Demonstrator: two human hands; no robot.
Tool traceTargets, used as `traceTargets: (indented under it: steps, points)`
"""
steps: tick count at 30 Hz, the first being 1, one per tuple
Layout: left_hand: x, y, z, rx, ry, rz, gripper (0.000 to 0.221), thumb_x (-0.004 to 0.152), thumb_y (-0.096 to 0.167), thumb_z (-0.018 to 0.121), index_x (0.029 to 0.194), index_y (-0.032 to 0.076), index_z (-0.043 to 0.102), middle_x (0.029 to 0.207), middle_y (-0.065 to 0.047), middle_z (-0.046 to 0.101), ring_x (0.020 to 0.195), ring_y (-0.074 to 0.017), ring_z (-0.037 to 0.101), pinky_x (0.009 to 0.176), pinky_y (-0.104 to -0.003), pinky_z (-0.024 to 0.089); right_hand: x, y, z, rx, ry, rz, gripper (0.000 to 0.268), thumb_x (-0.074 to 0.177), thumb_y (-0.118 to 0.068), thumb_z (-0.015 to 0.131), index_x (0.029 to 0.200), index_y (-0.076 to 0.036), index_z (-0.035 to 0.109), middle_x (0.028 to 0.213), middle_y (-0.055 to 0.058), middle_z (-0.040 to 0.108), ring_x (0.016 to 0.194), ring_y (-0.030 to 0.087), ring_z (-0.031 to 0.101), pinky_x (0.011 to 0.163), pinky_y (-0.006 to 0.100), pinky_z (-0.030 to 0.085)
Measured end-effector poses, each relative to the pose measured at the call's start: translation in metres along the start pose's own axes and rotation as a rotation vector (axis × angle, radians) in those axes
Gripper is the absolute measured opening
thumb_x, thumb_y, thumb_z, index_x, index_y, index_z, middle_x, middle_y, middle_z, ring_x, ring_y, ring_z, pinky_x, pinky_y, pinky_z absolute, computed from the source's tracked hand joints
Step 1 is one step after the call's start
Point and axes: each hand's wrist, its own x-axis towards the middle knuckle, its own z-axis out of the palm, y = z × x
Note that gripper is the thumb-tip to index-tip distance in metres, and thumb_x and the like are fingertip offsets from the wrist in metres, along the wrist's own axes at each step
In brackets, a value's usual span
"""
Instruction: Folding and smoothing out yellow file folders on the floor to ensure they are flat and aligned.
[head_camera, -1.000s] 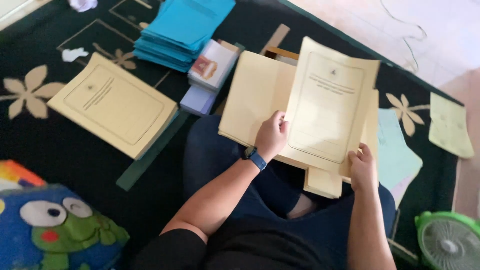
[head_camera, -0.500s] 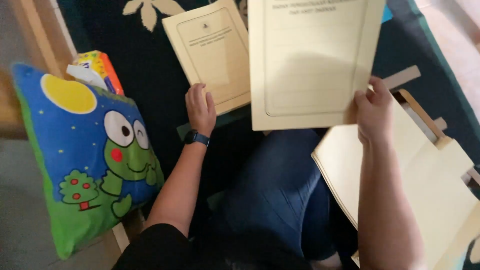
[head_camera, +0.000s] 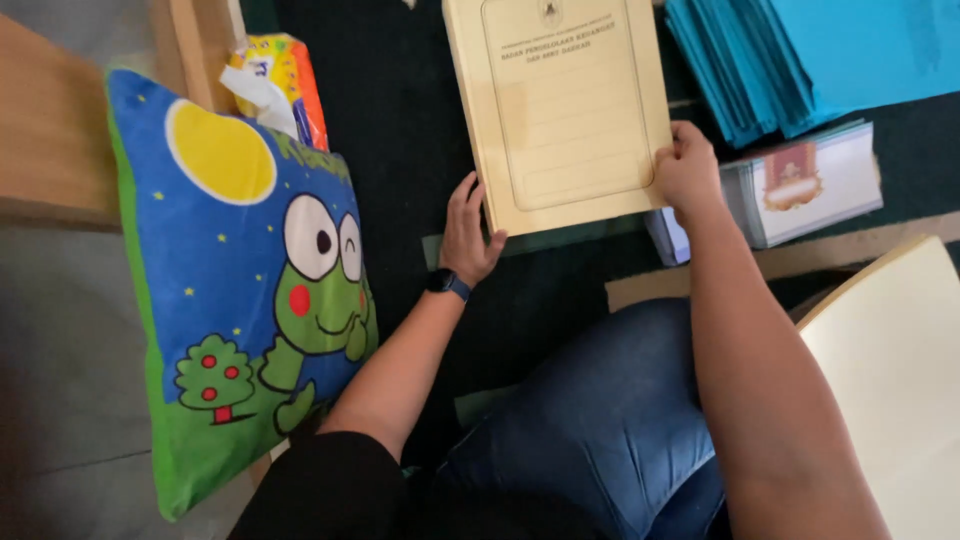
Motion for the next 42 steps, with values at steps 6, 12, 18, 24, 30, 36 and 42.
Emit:
traceTargets:
  steps: [6, 12, 18, 24, 30, 36, 42]
  points:
    - [-0.003, -0.002, 0.005, 0.113, -0.043, -0.012, 0.089, 0.085, 0.065, 0.074, 0.145, 0.004, 0.048, 0.154, -0.023, 0.039, 0.139, -0.0436, 0.045, 0.117, -0.054, 0.039, -0.033, -0.051, -0.011, -0.067, -0.022, -0.012, 0.035, 0.101, -0.003, 0.054, 0.135, -0.007, 0.064, 0.104, 0.021, 0.074, 0.101, 0.039, 0.072, 0.09, 0.054, 0.055]
    - [0.003, 0.008, -0.001, 0.147, -0.038, -0.019, 0.091, 0.078, 0.063, 0.083, 0.142, 0.007, 0.051, 0.155, -0.02, 0.04, 0.138, -0.0403, 0.048, 0.115, -0.053, 0.041, -0.03, -0.049, -0.005, -0.189, 0.017, 0.0, 0.045, 0.1, -0.011, 0.06, 0.144, -0.014, 0.061, 0.105, 0.014, 0.075, 0.105, 0.034, 0.071, 0.093, 0.05, 0.056]
    - [0.005, 0.011, -0.002, 0.161, -0.029, 0.009, 0.077, 0.082, 0.054, 0.084, 0.141, 0.013, 0.055, 0.156, -0.02, 0.038, 0.138, -0.0418, 0.048, 0.113, -0.054, 0.042, -0.021, -0.026, -0.003, -0.236, 0.051, -0.008, 0.045, 0.097, -0.013, 0.063, 0.142, -0.016, 0.061, 0.098, 0.009, 0.07, 0.097, 0.029, 0.071, 0.087, 0.045, 0.057]
    - [0.003, 0.009, -0.002, 0.138, -0.049, -0.011, 0.072, 0.084, 0.051, 0.084, 0.139, 0.012, 0.056, 0.156, -0.019, 0.038, 0.138, -0.0401, 0.049, 0.113, -0.053, 0.043, -0.049, -0.073, -0.005, -0.292, -0.054, 0.004, 0.058, 0.091, -0.007, 0.073, 0.147, -0.002, 0.056, 0.126, 0.027, 0.063, 0.118, 0.047, 0.064, 0.099, 0.052, 0.053]
    - [0.004, 0.011, -0.005, 0.151, -0.063, -0.018, 0.071, 0.083, 0.052, 0.084, 0.135, 0.013, 0.057, 0.153, -0.021, 0.04, 0.137, -0.0388, 0.05, 0.114, -0.053, 0.042, -0.056, -0.099, -0.002, -0.333, -0.168, 0.107, 0.069, 0.099, -0.011, 0.071, 0.159, -0.001, 0.037, 0.15, 0.029, 0.05, 0.138, 0.046, 0.049, 0.112, 0.056, 0.043]
    - [0.003, 0.009, -0.003, 0.146, -0.05, -0.008, 0.07, 0.083, 0.052, 0.085, 0.133, 0.011, 0.058, 0.154, -0.02, 0.041, 0.136, -0.0376, 0.051, 0.113, -0.052, 0.043, -0.056, -0.099, 0.003, -0.376, -0.187, 0.106, 0.071, 0.101, -0.019, 0.072, 0.158, 0.001, 0.036, 0.15, 0.031, 0.05, 0.138, 0.046, 0.049, 0.11, 0.057, 0.044]
    - [0.002, 0.005, -0.002, 0.116, -0.036, 0.007, 0.07, 0.082, 0.051, 0.087, 0.133, 0.01, 0.06, 0.153, -0.022, 0.041, 0.138, -0.0391, 0.05, 0.115, -0.051, 0.043, -0.052, -0.093, 0.005, -0.376, -0.204, 0.087, 0.069, 0.102, -0.016, 0.07, 0.157, 0.006, 0.035, 0.149, 0.034, 0.049, 0.138, 0.05, 0.048, 0.111, 0.06, 0.043]
